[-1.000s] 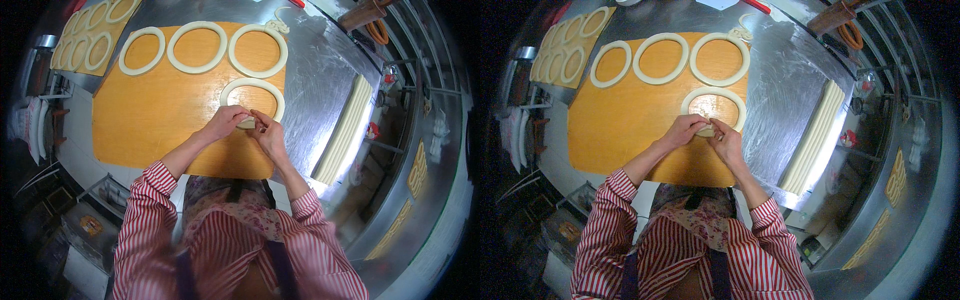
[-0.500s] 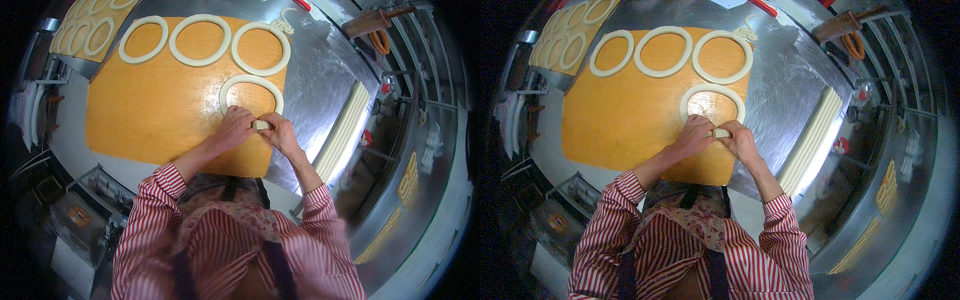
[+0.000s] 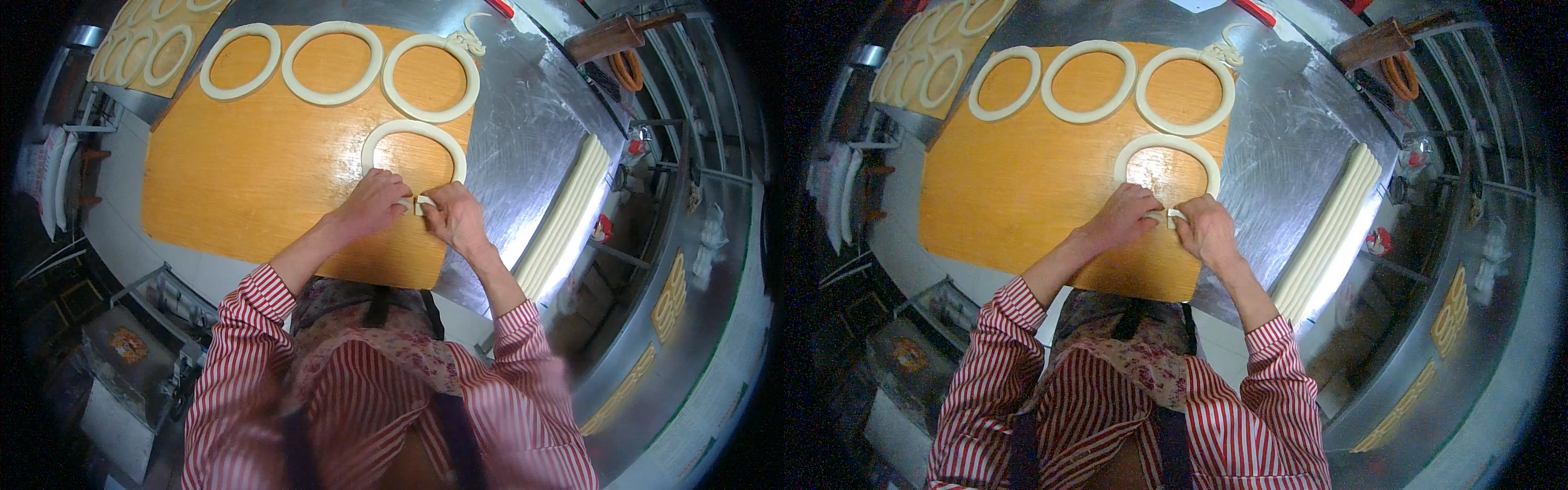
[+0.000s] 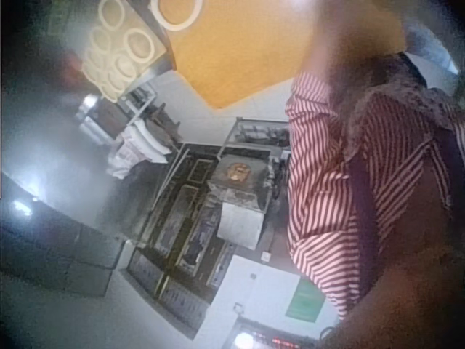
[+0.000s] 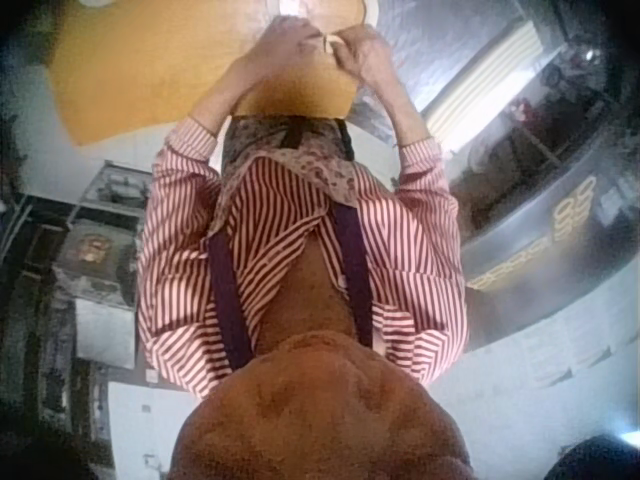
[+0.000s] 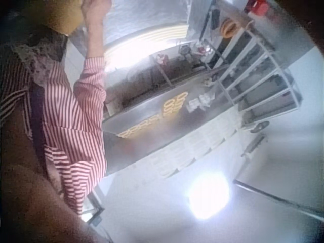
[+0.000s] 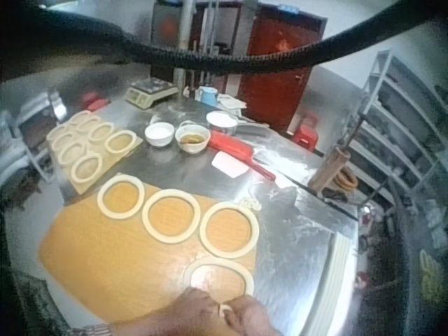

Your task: The person shapes long strips of dough into circular rings by hand on a wooden board. They repeatedly pick up a strip, form it into a circle, and press the ends together to seal the ring, placing the finished rings on the board.

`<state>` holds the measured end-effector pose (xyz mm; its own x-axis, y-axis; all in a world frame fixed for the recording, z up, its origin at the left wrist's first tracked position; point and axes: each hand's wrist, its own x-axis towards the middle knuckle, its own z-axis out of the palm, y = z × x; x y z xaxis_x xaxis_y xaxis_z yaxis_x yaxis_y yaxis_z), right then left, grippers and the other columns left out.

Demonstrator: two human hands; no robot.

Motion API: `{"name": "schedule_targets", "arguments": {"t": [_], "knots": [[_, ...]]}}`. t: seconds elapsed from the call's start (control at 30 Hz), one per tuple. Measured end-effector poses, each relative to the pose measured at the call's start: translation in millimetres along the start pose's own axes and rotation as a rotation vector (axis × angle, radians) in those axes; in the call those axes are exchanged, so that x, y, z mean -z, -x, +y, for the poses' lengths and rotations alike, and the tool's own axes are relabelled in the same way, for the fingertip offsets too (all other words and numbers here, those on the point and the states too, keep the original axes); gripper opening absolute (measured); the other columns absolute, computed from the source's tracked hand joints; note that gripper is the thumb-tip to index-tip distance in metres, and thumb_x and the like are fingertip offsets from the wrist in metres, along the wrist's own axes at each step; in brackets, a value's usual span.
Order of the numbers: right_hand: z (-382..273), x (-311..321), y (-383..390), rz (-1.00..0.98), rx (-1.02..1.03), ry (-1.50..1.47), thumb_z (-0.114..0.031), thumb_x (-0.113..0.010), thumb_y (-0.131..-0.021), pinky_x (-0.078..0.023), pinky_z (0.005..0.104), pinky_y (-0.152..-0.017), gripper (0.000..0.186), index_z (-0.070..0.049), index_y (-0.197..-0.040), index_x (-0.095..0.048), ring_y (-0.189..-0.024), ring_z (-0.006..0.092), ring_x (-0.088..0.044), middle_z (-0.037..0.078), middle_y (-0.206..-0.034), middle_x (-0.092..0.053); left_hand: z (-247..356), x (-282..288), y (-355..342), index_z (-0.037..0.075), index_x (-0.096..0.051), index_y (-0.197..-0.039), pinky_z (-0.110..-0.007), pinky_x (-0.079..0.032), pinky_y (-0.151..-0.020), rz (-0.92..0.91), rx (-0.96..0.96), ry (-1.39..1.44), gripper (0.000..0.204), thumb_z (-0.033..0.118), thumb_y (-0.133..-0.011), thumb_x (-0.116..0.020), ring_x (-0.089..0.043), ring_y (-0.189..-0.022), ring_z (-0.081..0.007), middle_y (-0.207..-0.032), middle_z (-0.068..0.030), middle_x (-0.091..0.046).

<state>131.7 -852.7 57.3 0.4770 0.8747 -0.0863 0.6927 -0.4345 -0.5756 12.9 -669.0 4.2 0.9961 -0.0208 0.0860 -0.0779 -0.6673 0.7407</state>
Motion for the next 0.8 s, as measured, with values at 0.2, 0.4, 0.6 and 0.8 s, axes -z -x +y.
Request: {"name": "schedule_targets", "arguments": {"t": [0.2,0.4,0.6,0.8], "knots": [[-0.3,-20.5,6.3,0.183,0.032,0.089,-0.017,-0.075,-0.082,-0.045,0.0404,-0.079,0.018,-0.007,-0.096,-0.073,-0.090,0.0269,-0.061,0.008,-0.087,-0.068,9.6,-1.2,-1.4,0.005,-0.065,-0.091,-0.041,-0.046,-0.083,0.095,-0.035,-0.179,0.015,0.010,-0.079,-0.071,-0.059,-0.092,-0.0285,-0.091,-0.0094,-0.060],[-1.7,-26.9,8.1,0.262,-0.078,-0.015,-0.017,-0.074,-0.083,-0.043,0.0413,-0.078,0.016,-0.006,-0.095,-0.074,-0.087,0.0290,-0.060,0.008,-0.085,-0.067,10.7,-7.3,-1.9,0.003,-0.067,-0.090,-0.042,-0.046,-0.084,0.238,-0.009,-0.043,0.013,0.008,-0.080,-0.072,-0.059,-0.090,-0.0307,-0.089,-0.0099,-0.061],[-5.9,-31.6,8.1,0.266,-0.104,-0.027,-0.017,-0.074,-0.084,-0.041,0.0393,-0.080,0.015,-0.006,-0.095,-0.075,-0.089,0.0281,-0.059,0.008,-0.083,-0.067,7.6,-8.2,-1.9,0.002,-0.067,-0.090,-0.043,-0.045,-0.085,0.238,-0.027,-0.005,0.013,0.007,-0.079,-0.073,-0.059,-0.091,-0.0314,-0.087,-0.0099,-0.062],[-10.7,-34.4,7.9,0.238,-0.078,0.015,-0.010,-0.074,-0.079,-0.041,0.0398,-0.081,0.019,-0.008,-0.098,-0.074,-0.091,0.0257,-0.059,0.005,-0.087,-0.067,1.4,-12.5,0.6,0.002,-0.067,-0.085,-0.044,-0.045,-0.085,0.223,-0.098,0.012,0.014,0.004,-0.073,-0.074,-0.058,-0.089,-0.0314,-0.086,-0.0101,-0.061]]}}
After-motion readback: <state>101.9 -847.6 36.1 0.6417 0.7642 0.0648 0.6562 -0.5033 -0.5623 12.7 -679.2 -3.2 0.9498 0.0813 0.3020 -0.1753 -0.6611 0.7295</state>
